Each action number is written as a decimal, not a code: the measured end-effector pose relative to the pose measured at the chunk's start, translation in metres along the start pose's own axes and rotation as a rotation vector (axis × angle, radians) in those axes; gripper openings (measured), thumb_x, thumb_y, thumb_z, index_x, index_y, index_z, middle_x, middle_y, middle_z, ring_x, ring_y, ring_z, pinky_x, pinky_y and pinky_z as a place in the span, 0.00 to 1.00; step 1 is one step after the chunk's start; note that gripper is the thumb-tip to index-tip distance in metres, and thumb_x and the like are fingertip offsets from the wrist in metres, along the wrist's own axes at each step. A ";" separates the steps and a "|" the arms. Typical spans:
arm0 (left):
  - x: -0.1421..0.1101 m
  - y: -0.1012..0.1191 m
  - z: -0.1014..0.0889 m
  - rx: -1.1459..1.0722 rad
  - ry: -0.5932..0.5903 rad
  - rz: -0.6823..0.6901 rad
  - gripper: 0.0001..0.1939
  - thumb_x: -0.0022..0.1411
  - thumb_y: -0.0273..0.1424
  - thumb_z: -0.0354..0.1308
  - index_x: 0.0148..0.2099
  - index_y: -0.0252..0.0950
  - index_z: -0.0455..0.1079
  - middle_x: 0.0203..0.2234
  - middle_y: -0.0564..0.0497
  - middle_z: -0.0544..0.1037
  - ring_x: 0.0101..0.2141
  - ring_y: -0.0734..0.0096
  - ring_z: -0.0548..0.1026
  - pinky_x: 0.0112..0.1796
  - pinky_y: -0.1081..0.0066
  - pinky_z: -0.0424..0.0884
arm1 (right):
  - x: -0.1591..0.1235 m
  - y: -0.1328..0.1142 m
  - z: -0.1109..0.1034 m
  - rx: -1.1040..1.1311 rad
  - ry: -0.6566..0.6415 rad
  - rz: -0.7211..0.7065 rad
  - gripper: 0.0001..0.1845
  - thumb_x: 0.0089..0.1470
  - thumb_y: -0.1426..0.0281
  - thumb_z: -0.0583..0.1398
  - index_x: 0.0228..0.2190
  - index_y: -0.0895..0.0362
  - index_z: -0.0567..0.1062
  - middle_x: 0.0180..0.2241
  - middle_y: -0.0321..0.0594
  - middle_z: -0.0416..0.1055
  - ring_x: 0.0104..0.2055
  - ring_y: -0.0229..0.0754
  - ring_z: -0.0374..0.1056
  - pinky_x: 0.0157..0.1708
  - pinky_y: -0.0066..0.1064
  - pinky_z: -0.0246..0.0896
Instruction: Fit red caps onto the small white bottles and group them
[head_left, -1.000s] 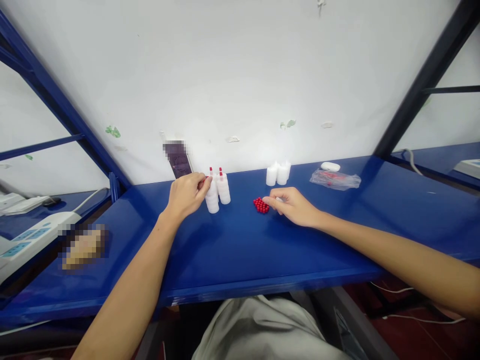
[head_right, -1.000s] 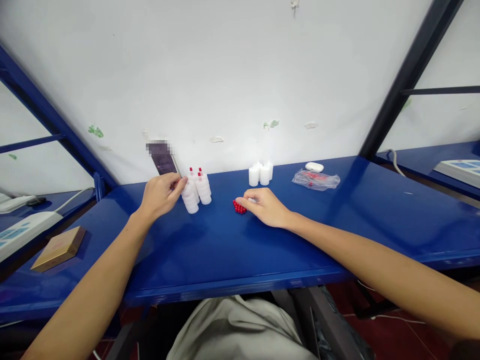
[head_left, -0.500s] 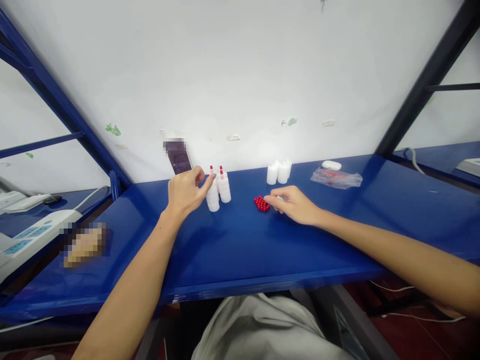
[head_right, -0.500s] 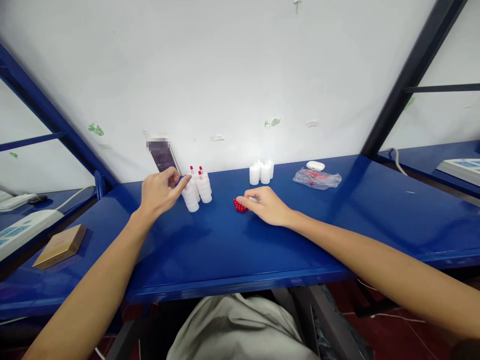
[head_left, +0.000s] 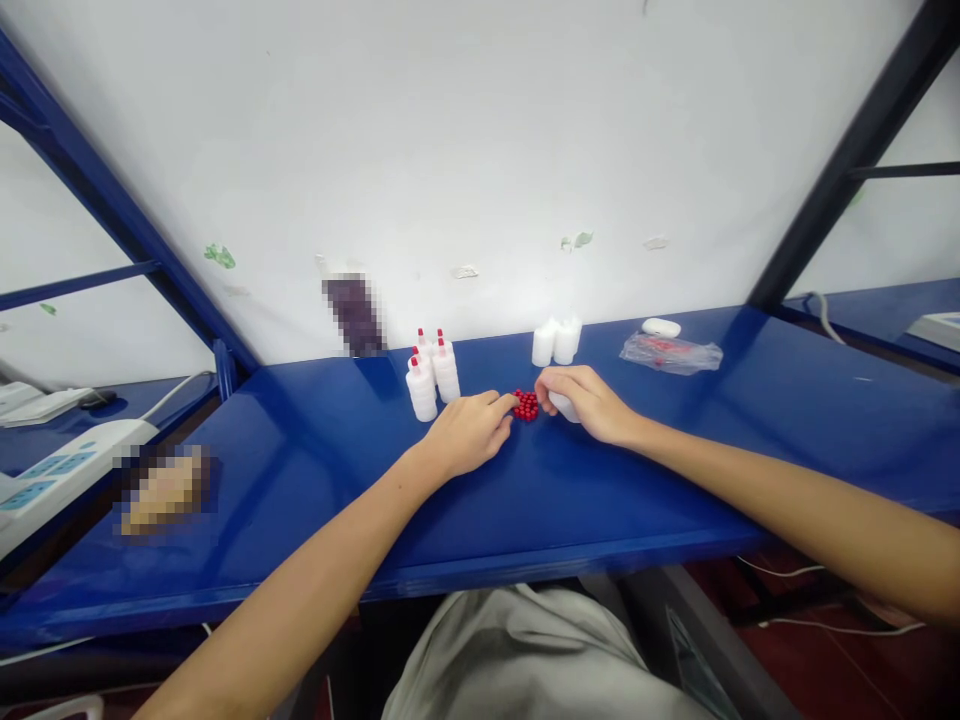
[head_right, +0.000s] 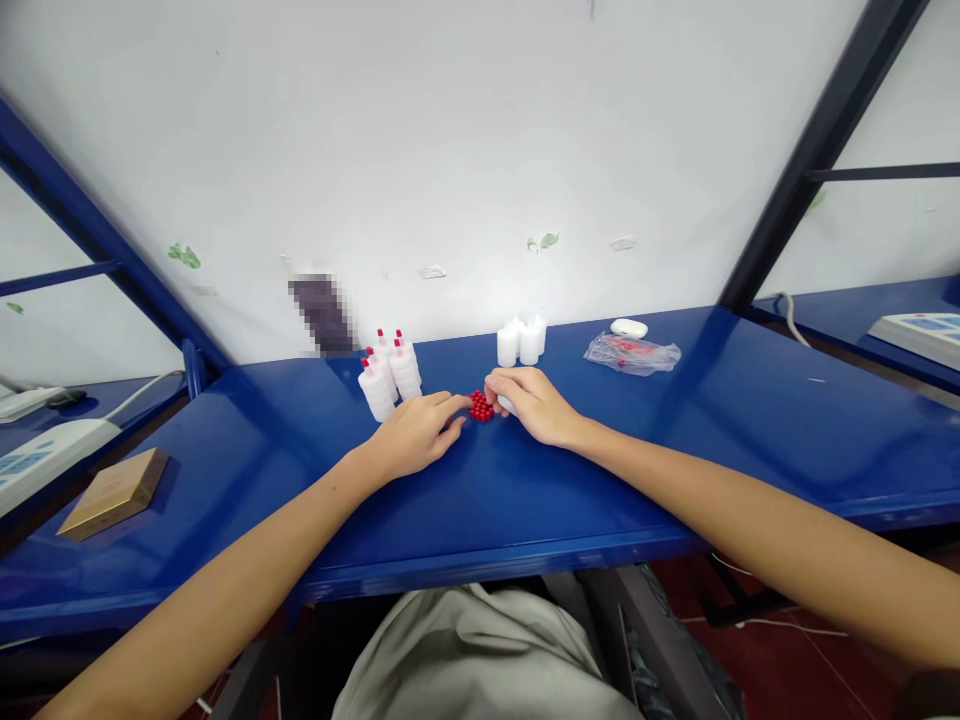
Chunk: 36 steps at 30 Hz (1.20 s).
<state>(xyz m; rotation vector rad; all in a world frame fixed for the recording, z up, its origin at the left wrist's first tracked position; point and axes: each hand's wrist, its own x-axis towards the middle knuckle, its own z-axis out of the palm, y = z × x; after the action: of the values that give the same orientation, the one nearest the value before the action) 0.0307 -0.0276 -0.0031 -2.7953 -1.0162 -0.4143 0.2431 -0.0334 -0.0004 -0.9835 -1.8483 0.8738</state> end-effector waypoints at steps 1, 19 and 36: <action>0.000 -0.002 0.002 0.017 -0.016 -0.010 0.15 0.68 0.31 0.46 0.53 0.37 0.68 0.36 0.48 0.76 0.33 0.65 0.75 0.32 0.69 0.67 | 0.000 0.001 0.000 -0.023 0.018 -0.011 0.20 0.61 0.61 0.50 0.24 0.58 0.71 0.23 0.37 0.68 0.27 0.38 0.63 0.32 0.30 0.57; -0.002 -0.007 0.001 -0.262 0.070 -0.032 0.05 0.68 0.32 0.52 0.43 0.38 0.67 0.33 0.52 0.72 0.31 0.70 0.70 0.32 0.70 0.63 | -0.004 -0.001 0.004 -0.084 -0.055 0.064 0.30 0.63 0.50 0.48 0.21 0.58 0.70 0.20 0.36 0.66 0.23 0.36 0.63 0.27 0.29 0.59; -0.005 0.021 -0.009 -0.554 0.329 0.078 0.07 0.68 0.31 0.49 0.46 0.36 0.65 0.32 0.51 0.73 0.29 0.75 0.69 0.33 0.73 0.66 | -0.013 -0.012 0.011 0.061 -0.244 -0.051 0.29 0.61 0.49 0.52 0.20 0.58 0.68 0.18 0.34 0.61 0.22 0.35 0.58 0.24 0.28 0.53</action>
<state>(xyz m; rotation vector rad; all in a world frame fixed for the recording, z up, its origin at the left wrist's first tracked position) 0.0390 -0.0481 0.0030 -3.0471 -0.8065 -1.2668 0.2340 -0.0518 0.0010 -0.8169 -2.0281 1.0501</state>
